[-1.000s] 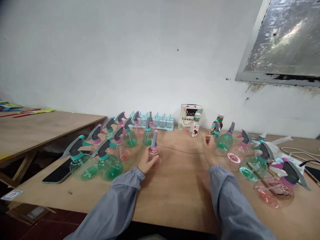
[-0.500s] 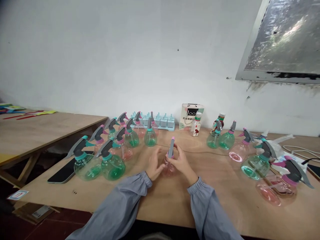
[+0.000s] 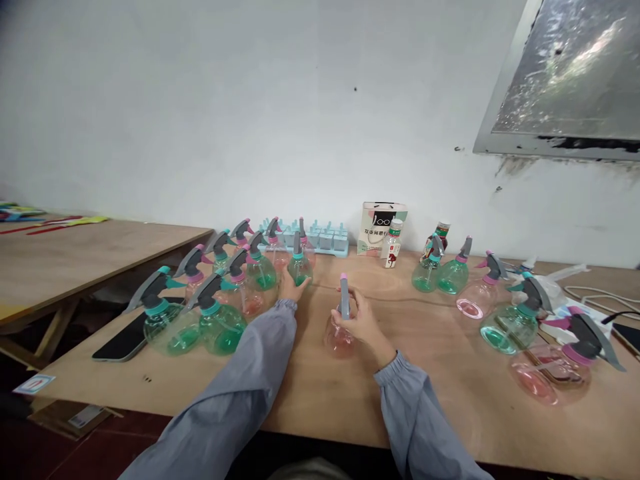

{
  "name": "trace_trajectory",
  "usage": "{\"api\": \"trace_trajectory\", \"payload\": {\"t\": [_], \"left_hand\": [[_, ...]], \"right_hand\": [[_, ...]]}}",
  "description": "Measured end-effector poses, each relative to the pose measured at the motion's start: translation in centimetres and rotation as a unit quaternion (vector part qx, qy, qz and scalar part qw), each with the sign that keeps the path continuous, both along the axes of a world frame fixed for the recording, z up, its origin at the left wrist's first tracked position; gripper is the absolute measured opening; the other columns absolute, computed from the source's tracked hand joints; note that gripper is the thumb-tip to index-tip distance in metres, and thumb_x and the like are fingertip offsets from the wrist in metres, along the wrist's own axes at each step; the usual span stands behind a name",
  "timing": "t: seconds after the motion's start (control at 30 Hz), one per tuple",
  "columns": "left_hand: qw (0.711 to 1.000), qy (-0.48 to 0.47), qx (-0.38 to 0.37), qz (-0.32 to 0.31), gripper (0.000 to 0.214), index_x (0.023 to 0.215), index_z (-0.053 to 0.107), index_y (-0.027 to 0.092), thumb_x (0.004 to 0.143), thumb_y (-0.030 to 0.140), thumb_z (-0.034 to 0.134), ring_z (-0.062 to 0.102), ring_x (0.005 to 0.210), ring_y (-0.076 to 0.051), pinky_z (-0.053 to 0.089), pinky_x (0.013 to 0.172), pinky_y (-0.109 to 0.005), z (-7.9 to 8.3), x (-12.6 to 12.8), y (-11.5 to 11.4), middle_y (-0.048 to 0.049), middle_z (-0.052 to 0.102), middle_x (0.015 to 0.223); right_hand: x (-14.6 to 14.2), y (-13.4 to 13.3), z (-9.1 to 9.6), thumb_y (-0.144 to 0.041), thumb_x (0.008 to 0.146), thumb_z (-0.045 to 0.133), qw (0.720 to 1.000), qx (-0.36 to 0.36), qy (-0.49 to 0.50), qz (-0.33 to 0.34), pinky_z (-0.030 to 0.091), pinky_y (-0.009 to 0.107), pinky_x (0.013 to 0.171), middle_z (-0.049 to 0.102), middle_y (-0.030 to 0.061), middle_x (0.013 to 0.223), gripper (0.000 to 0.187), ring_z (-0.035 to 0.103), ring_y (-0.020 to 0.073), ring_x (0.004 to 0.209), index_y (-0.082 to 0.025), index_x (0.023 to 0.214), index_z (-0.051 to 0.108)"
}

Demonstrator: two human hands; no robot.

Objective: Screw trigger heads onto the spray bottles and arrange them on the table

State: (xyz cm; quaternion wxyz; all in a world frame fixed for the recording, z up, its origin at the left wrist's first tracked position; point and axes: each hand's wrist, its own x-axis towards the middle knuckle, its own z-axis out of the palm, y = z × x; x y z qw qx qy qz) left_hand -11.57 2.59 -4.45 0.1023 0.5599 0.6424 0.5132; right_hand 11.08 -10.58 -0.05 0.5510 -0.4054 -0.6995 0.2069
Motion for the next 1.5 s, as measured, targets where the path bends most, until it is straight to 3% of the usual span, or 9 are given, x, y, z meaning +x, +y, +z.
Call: {"api": "trace_trajectory", "payload": {"t": [0.2,0.4,0.5,0.7,0.87,1.07,1.27,1.4,1.5], "left_hand": [[0.996,0.045,-0.056,0.053,0.089,0.146,0.029,0.016,0.079,0.05,0.076,0.048,0.139,-0.039,0.04,0.111,-0.051,-0.7,1.0,-4.7,-0.0224,0.051,0.142],[0.995,0.071,-0.061,0.036,0.099,0.144,0.034,0.021,0.065,0.052,0.085,0.051,0.137,-0.038,0.042,0.11,-0.049,-1.9,1.3,-7.4,-0.0176,0.051,0.139],[0.995,0.069,-0.079,0.002,0.102,0.145,0.037,0.023,0.061,0.053,0.087,0.053,0.134,-0.037,0.043,0.109,-0.047,-2.1,0.8,-7.3,-0.0156,0.051,0.136],[0.996,0.054,-0.067,-0.027,0.103,0.142,0.041,0.023,0.057,0.054,0.089,0.051,0.136,-0.035,0.042,0.112,-0.045,-2.3,0.9,-6.4,-0.0134,0.052,0.132],[0.997,0.039,-0.056,-0.039,0.105,0.143,0.04,0.022,0.057,0.057,0.09,0.05,0.137,-0.037,0.04,0.114,-0.048,-2.7,0.9,-6.4,-0.0147,0.053,0.133],[0.997,0.032,-0.058,-0.038,0.107,0.142,0.04,0.022,0.054,0.059,0.091,0.049,0.139,-0.038,0.038,0.115,-0.049,-2.7,0.8,-6.3,-0.0157,0.053,0.135],[0.996,0.034,-0.072,-0.042,0.109,0.143,0.038,0.022,0.055,0.058,0.09,0.048,0.14,-0.038,0.038,0.115,-0.05,-2.6,0.9,-6.4,-0.0168,0.051,0.138],[0.996,0.036,-0.055,-0.052,0.106,0.142,0.04,0.02,0.057,0.057,0.09,0.049,0.139,-0.037,0.038,0.115,-0.048,-2.4,0.8,-6.8,-0.0166,0.053,0.136],[0.996,0.038,-0.047,-0.061,0.103,0.142,0.041,0.021,0.059,0.058,0.088,0.049,0.139,-0.036,0.039,0.114,-0.048,-2.2,0.7,-7.1,-0.0162,0.054,0.135]], "right_hand": [[0.4,-0.4,-0.1,-0.039,0.067,0.073,0.996,0.037,-0.016,-0.081,0.055,0.039,0.079,0.066,0.0034,0.084,0.025,0.064,0.0236,0.082,-0.024,0.081,0.059],[0.1,-0.7,0.0,-0.045,0.069,0.073,0.998,-0.05,0.037,-0.007,0.055,0.032,0.063,0.067,0.0062,0.103,0.046,0.064,0.019,0.077,-0.023,0.108,0.06],[0.1,-0.7,-0.1,-0.047,0.068,0.076,0.996,-0.041,0.058,-0.056,0.054,0.03,0.057,0.065,0.005,0.093,0.038,0.064,0.0202,0.078,-0.023,0.092,0.058],[0.6,-0.6,-0.4,-0.046,0.069,0.075,0.995,-0.057,0.078,-0.038,0.056,0.031,0.062,0.067,0.0047,0.1,0.047,0.064,0.0177,0.074,-0.024,0.106,0.057],[0.9,-0.5,-0.2,-0.043,0.069,0.073,0.996,-0.015,0.058,-0.071,0.054,0.029,0.06,0.066,0.0043,0.087,0.031,0.064,0.0203,0.078,-0.023,0.088,0.06],[0.9,-0.8,0.2,-0.042,0.07,0.072,0.998,-0.046,0.034,-0.008,0.056,0.03,0.06,0.069,0.0089,0.113,0.048,0.067,0.0185,0.078,-0.023,0.112,0.061],[0.8,-0.8,0.2,-0.042,0.066,0.075,0.997,-0.031,0.031,-0.055,0.054,0.03,0.055,0.069,0.0046,0.086,0.035,0.064,0.0202,0.072,-0.023,0.091,0.06],[1.9,-1.3,0.0,-0.047,0.071,0.074,0.997,-0.027,0.033,-0.066,0.058,0.036,0.07,0.074,0.0094,0.099,0.042,0.07,0.0264,0.088,-0.02,0.102,0.067],[3.4,-2.3,-0.9,-0.053,0.081,0.068,0.995,-0.028,0.041,-0.092,0.058,0.038,0.074,0.074,0.0078,0.089,0.039,0.071,0.0263,0.085,-0.02,0.103,0.069]]}}
